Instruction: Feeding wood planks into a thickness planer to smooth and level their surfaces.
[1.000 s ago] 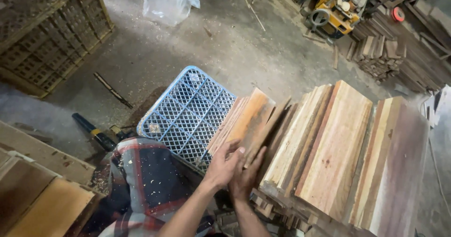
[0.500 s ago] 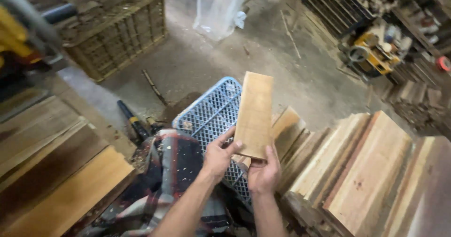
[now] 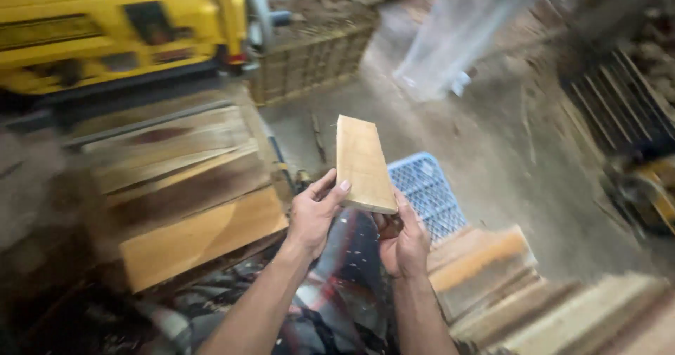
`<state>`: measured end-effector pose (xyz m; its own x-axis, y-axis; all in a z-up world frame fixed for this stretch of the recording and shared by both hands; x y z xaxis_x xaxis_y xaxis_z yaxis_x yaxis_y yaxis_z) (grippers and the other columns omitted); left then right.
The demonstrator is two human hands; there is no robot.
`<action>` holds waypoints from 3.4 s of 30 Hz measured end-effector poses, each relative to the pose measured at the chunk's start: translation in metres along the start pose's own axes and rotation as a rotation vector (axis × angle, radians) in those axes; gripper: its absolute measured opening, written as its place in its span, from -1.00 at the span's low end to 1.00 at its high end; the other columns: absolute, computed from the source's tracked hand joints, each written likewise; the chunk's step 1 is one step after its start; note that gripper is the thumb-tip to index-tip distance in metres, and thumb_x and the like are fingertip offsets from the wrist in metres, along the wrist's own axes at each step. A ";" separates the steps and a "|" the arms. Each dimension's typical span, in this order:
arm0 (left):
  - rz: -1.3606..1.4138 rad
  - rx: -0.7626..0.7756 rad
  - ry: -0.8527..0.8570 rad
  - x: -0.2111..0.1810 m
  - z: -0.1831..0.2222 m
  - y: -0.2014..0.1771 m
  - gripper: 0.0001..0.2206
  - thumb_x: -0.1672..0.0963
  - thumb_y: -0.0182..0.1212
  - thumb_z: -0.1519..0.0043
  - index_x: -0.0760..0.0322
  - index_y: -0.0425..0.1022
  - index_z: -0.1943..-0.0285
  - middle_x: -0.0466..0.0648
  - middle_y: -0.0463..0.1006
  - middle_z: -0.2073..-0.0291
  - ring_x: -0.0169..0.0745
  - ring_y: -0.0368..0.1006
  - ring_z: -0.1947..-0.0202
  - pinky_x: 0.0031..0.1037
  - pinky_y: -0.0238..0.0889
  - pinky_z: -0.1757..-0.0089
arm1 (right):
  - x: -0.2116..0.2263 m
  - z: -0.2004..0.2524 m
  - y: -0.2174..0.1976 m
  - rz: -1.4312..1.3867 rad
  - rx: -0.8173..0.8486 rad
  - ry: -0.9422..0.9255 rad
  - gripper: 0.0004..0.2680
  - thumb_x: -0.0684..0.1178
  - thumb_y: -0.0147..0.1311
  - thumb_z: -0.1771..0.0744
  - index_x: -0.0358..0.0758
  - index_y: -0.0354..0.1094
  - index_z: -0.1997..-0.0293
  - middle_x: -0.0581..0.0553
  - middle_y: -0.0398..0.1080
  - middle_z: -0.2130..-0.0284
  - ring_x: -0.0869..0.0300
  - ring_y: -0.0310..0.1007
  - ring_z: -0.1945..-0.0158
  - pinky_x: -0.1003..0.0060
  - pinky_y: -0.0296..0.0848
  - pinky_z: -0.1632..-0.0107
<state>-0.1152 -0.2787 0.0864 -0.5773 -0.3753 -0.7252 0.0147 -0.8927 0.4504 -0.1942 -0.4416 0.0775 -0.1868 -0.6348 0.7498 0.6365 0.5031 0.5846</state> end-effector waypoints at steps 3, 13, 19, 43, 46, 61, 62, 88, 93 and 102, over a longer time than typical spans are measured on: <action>0.036 -0.075 0.070 -0.030 0.006 -0.035 -0.35 0.08 0.51 -0.09 0.27 0.41 -0.40 0.09 0.50 -0.06 -0.19 0.48 0.02 -0.34 0.49 0.01 | -0.024 0.000 0.044 0.035 0.094 0.069 -0.69 -0.17 -0.07 -0.39 -0.55 0.27 -0.27 -0.49 0.39 -0.13 -0.14 0.47 -0.15 0.04 0.54 -0.16; 0.266 -0.328 0.305 -0.092 0.027 -0.154 -0.40 0.16 0.48 -0.12 0.31 0.42 -0.39 0.14 0.49 -0.09 -0.18 0.43 0.02 -0.35 0.50 0.00 | -0.108 0.039 0.178 0.128 0.347 0.300 -0.70 -0.21 -0.05 -0.38 -0.51 0.31 -0.25 -0.43 0.43 -0.13 -0.13 0.51 -0.11 0.01 0.55 -0.14; 0.014 -0.531 0.351 -0.087 0.033 -0.239 -0.49 0.13 0.43 -0.18 0.17 0.46 -0.35 0.18 0.44 -0.30 -0.06 0.41 -0.23 -0.34 0.45 -0.08 | -0.212 0.006 0.164 0.341 0.521 0.321 -0.66 -0.27 -0.03 -0.38 -0.47 0.22 -0.35 -0.47 0.34 -0.21 -0.18 0.40 -0.21 -0.14 0.48 -0.18; -1.150 -0.563 0.824 -0.059 0.009 -0.286 -0.40 -0.07 0.15 -0.31 0.16 0.25 -0.52 0.03 0.38 -0.37 0.17 0.02 -0.49 0.30 -0.28 -0.31 | -0.259 0.040 0.174 1.480 0.914 -0.847 -0.52 0.34 0.02 -0.37 -0.03 0.27 -0.40 -0.15 0.21 -0.39 -0.07 0.03 -0.50 -0.28 -0.21 -0.44; -1.223 -0.588 0.802 -0.084 0.010 -0.283 -0.45 -0.07 0.11 -0.33 0.16 0.30 -0.48 0.00 0.42 -0.34 0.14 0.04 -0.49 0.33 -0.21 -0.30 | -0.260 0.034 0.186 1.478 0.860 -0.839 -0.53 0.27 0.14 -0.34 0.07 0.25 -0.42 -0.08 0.27 -0.36 -0.06 0.06 -0.49 -0.24 -0.13 -0.44; -1.438 -0.754 0.681 -0.116 -0.114 -0.306 -0.43 -0.11 0.14 -0.28 -0.01 0.32 -0.49 -0.19 0.35 -0.42 0.19 -0.11 -0.54 0.39 -0.52 -0.33 | -0.287 -0.056 0.267 1.753 0.815 -0.683 -0.54 0.17 0.25 -0.29 0.35 0.26 -0.38 -0.20 0.31 -0.31 -0.33 0.00 -0.47 -0.57 -0.06 -0.34; -1.437 -0.737 0.672 -0.126 -0.119 -0.302 -0.43 -0.11 0.14 -0.28 -0.01 0.32 -0.49 -0.19 0.35 -0.42 0.19 -0.11 -0.54 0.39 -0.52 -0.33 | -0.285 -0.059 0.275 1.767 0.806 -0.669 -0.54 0.17 0.25 -0.29 0.35 0.26 -0.38 -0.20 0.31 -0.31 -0.33 0.00 -0.47 -0.57 -0.06 -0.34; -1.719 -0.763 0.675 -0.150 -0.097 -0.303 -0.12 -0.32 -0.09 -0.24 0.36 0.21 -0.51 0.16 0.11 -0.54 0.09 -0.08 -0.56 0.22 -0.15 -0.34 | -0.287 -0.057 0.284 1.793 0.799 -0.677 -0.23 0.50 0.05 -0.31 -0.29 -0.08 -0.54 -0.34 -0.09 -0.50 -0.20 -0.18 -0.56 -0.21 -0.21 -0.51; -1.677 -0.833 0.809 -0.149 -0.100 -0.303 -0.15 -0.31 -0.09 -0.24 0.36 0.28 -0.47 0.16 0.15 -0.52 0.07 -0.04 -0.55 0.22 -0.05 -0.31 | -0.295 -0.060 0.282 1.852 0.774 -0.692 -0.23 0.51 -0.01 -0.31 -0.29 -0.11 -0.55 -0.35 -0.11 -0.50 -0.19 -0.22 -0.57 -0.18 -0.26 -0.53; -1.653 -0.804 0.762 -0.147 -0.101 -0.306 -0.26 -0.23 -0.20 -0.35 0.36 0.28 -0.48 0.17 0.17 -0.51 0.08 -0.04 -0.55 0.20 -0.05 -0.31 | -0.289 -0.053 0.285 1.802 0.775 -0.690 -0.20 0.51 -0.02 -0.31 -0.34 -0.23 -0.56 -0.43 -0.11 -0.49 -0.22 -0.22 -0.56 -0.20 -0.30 -0.52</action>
<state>0.0477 0.0239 0.0023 -0.0116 0.9689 -0.2472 0.3512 -0.2275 -0.9082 0.0808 -0.1463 0.0112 -0.1593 0.9180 0.3633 0.0466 0.3745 -0.9260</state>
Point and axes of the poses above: each hand's wrist, its own z-axis away from the middle knuckle, its own y-axis out of the palm, x = y × z, the point moved 6 cm from there along -z, towards the middle knuckle
